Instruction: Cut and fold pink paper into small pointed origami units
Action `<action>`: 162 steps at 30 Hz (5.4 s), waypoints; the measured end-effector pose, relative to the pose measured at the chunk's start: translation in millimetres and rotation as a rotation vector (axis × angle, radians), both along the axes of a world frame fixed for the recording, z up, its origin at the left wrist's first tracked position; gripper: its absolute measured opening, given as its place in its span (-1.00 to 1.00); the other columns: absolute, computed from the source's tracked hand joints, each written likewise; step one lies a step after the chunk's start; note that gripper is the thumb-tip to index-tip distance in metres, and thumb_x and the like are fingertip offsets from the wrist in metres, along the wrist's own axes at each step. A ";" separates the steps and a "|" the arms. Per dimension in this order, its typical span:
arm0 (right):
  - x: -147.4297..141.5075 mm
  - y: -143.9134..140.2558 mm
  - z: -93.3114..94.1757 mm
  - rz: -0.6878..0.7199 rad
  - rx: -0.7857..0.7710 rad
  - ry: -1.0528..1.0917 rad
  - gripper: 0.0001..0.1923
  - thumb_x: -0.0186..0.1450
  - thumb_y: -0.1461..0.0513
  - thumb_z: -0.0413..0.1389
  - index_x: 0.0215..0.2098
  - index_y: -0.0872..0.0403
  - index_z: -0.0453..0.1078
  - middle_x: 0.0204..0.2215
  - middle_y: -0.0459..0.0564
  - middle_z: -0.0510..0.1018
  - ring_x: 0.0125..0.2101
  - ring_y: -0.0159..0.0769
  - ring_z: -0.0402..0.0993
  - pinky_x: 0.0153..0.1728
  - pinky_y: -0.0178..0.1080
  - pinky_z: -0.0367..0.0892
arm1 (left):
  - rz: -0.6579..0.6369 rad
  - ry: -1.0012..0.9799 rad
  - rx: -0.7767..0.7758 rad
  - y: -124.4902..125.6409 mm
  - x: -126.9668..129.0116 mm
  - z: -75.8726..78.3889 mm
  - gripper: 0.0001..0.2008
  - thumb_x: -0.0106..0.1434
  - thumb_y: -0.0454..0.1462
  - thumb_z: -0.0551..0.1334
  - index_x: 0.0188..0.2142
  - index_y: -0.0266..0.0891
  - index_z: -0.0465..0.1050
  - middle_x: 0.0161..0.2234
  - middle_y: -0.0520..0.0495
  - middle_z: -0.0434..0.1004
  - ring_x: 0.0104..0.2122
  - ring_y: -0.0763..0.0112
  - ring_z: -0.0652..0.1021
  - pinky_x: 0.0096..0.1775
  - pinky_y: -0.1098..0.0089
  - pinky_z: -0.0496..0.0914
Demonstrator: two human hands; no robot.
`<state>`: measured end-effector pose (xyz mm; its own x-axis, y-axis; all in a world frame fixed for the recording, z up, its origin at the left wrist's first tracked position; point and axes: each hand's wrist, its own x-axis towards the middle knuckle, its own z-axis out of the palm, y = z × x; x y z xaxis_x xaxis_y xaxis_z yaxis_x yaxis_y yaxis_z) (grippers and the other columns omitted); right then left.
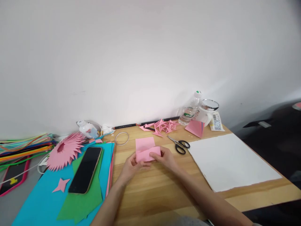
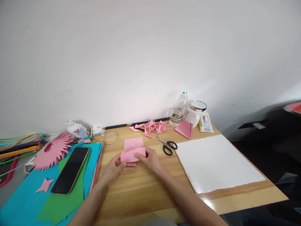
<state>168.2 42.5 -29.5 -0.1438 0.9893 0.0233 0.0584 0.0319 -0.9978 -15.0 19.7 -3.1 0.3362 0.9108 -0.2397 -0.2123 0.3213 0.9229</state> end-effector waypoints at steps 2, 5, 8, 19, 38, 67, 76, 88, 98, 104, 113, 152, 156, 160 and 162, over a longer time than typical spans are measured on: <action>-2.1 -1.6 -0.6 0.004 0.017 0.011 -0.71 0.07 0.07 0.23 -0.41 0.14 0.42 -0.50 -0.06 0.49 -0.49 -0.33 0.35 -0.48 -0.31 0.26 | 0.053 0.055 -0.038 0.9 -0.4 -2.0 -0.41 -0.01 -0.05 0.39 -0.05 -0.30 0.38 -0.19 -0.26 0.59 -0.30 0.13 0.62 -0.27 0.22 0.51; -4.1 -2.4 -0.8 0.030 0.020 0.064 -0.68 0.04 0.07 0.26 -0.34 0.12 0.43 -0.44 -0.06 0.51 -0.45 -0.32 0.38 -0.44 -0.31 0.28 | 0.114 0.104 -0.029 2.7 -2.1 -3.7 -0.45 0.00 -0.05 0.38 -0.09 -0.33 0.40 -0.22 -0.25 0.61 -0.33 0.15 0.63 -0.31 0.26 0.52; -4.5 -2.1 -0.4 0.037 -0.011 0.104 -0.63 0.00 0.06 0.28 -0.32 0.12 0.42 -0.44 -0.06 0.52 -0.44 -0.31 0.40 -0.42 -0.30 0.30 | 0.139 0.117 -0.005 3.4 -2.6 -3.4 -0.47 -0.04 -0.08 0.41 -0.14 -0.35 0.42 -0.25 -0.24 0.62 -0.34 0.15 0.63 -0.30 0.27 0.52; -1.2 -0.3 3.3 0.060 -0.076 0.165 -0.55 -0.09 0.05 0.33 -0.31 0.12 0.43 -0.42 -0.05 0.52 -0.42 -0.28 0.41 -0.40 -0.27 0.30 | 0.173 0.076 0.031 2.8 -0.1 -0.3 -0.52 -0.09 -0.23 0.44 -0.14 -0.31 0.47 -0.19 -0.19 0.61 -0.22 0.14 0.59 -0.23 0.26 0.50; -6.5 -3.9 2.7 0.103 -0.081 0.178 -0.58 -0.11 0.06 0.35 -0.40 0.14 0.41 -0.51 -0.08 0.50 -0.49 -0.32 0.36 -0.46 -0.30 0.24 | 0.181 0.126 0.037 1.8 -0.7 -6.0 -0.56 -0.11 -0.17 0.45 -0.23 -0.33 0.52 -0.29 -0.17 0.63 -0.33 0.21 0.60 -0.28 0.31 0.49; -9.1 -4.8 1.9 0.065 -0.088 0.177 -0.61 -0.08 0.02 0.32 -0.45 0.13 0.41 -0.52 -0.09 0.49 -0.50 -0.33 0.34 -0.47 -0.30 0.23 | 0.212 0.117 0.030 1.3 1.4 -4.6 -0.61 -0.11 -0.18 0.45 -0.28 -0.33 0.56 -0.32 -0.15 0.64 -0.35 0.19 0.61 -0.27 0.24 0.52; -7.7 -3.9 3.6 0.096 -0.129 0.244 -0.57 -0.12 0.07 0.35 -0.39 0.11 0.36 -0.53 -0.13 0.44 -0.51 -0.37 0.31 -0.48 -0.32 0.20 | 0.210 0.105 0.009 1.3 1.5 -5.2 -0.61 -0.10 -0.16 0.45 -0.28 -0.33 0.56 -0.33 -0.15 0.64 -0.36 0.19 0.61 -0.30 0.27 0.52; -8.4 -3.4 2.9 0.088 -0.150 0.271 -0.54 -0.15 0.08 0.36 -0.39 0.11 0.33 -0.54 -0.16 0.41 -0.53 -0.41 0.26 -0.50 -0.35 0.16 | 0.197 0.066 0.018 1.4 1.4 -5.3 -0.54 -0.06 -0.14 0.42 -0.18 -0.33 0.53 -0.24 -0.19 0.62 -0.29 0.16 0.61 -0.29 0.24 0.53; -8.2 -3.7 3.0 0.082 -0.133 0.243 -0.58 -0.13 0.06 0.36 -0.45 0.14 0.38 -0.55 -0.12 0.44 -0.53 -0.39 0.28 -0.49 -0.33 0.18 | 0.226 0.062 0.001 1.2 2.2 -5.5 -0.47 -0.08 -0.14 0.43 -0.10 -0.33 0.50 -0.25 -0.17 0.62 -0.29 0.18 0.61 -0.31 0.26 0.53; -8.6 -2.6 5.1 0.036 -0.148 0.244 -0.56 -0.08 -0.05 0.30 -0.49 0.14 0.39 -0.56 -0.11 0.46 -0.52 -0.36 0.31 -0.48 -0.31 0.21 | 0.225 0.065 0.027 1.0 0.6 -5.2 -0.62 -0.09 -0.17 0.43 -0.27 -0.32 0.58 -0.32 -0.14 0.64 -0.31 0.17 0.60 -0.32 0.27 0.52; -9.0 -1.6 4.2 -0.016 -0.170 0.244 -0.52 -0.07 -0.11 0.27 -0.55 0.13 0.34 -0.61 -0.13 0.41 -0.57 -0.39 0.26 -0.51 -0.32 0.17 | 0.242 0.066 0.029 1.5 1.8 -1.8 -0.64 -0.12 -0.20 0.45 -0.29 -0.31 0.59 -0.34 -0.14 0.64 -0.34 0.20 0.60 -0.34 0.29 0.52; 20.8 -44.2 6.1 0.035 0.001 -0.359 -0.84 0.18 0.19 0.06 -0.51 0.09 0.32 -0.62 -0.15 0.33 -0.58 -0.39 0.21 -0.54 -0.34 0.06 | 0.229 0.751 0.422 -37.9 11.2 -7.0 -0.84 0.14 -0.24 0.23 -0.47 -0.24 0.56 -0.46 -0.06 0.56 -0.41 0.31 0.50 -0.35 0.42 0.33; 20.8 -53.5 5.9 0.034 0.116 -0.559 -0.89 0.20 0.26 0.04 -0.47 0.09 0.34 -0.54 -0.08 0.44 -0.51 -0.35 0.32 -0.48 -0.34 0.16 | 0.117 1.102 0.697 -44.9 15.8 -13.0 -0.76 0.26 -0.28 0.10 -0.39 -0.26 0.53 -0.40 -0.10 0.54 -0.41 0.33 0.50 -0.37 0.40 0.34; 19.4 -55.4 0.4 0.026 0.242 -0.706 -0.91 0.22 0.29 0.03 -0.42 0.09 0.36 -0.44 -0.02 0.49 -0.46 -0.32 0.38 -0.44 -0.33 0.20 | 0.118 1.359 0.895 -51.5 20.0 -16.7 -0.74 0.32 -0.29 0.04 -0.32 -0.31 0.50 -0.37 -0.15 0.49 -0.38 0.28 0.49 -0.38 0.35 0.38; 19.8 -55.3 -3.2 0.042 0.264 -0.728 -0.91 0.22 0.30 0.02 -0.41 0.09 0.36 -0.45 -0.02 0.50 -0.47 -0.33 0.39 -0.45 -0.34 0.20 | 0.102 1.437 1.017 -56.6 20.1 -17.5 -0.74 0.33 -0.34 0.01 -0.23 -0.35 0.48 -0.29 -0.24 0.48 -0.29 0.21 0.48 -0.31 0.27 0.40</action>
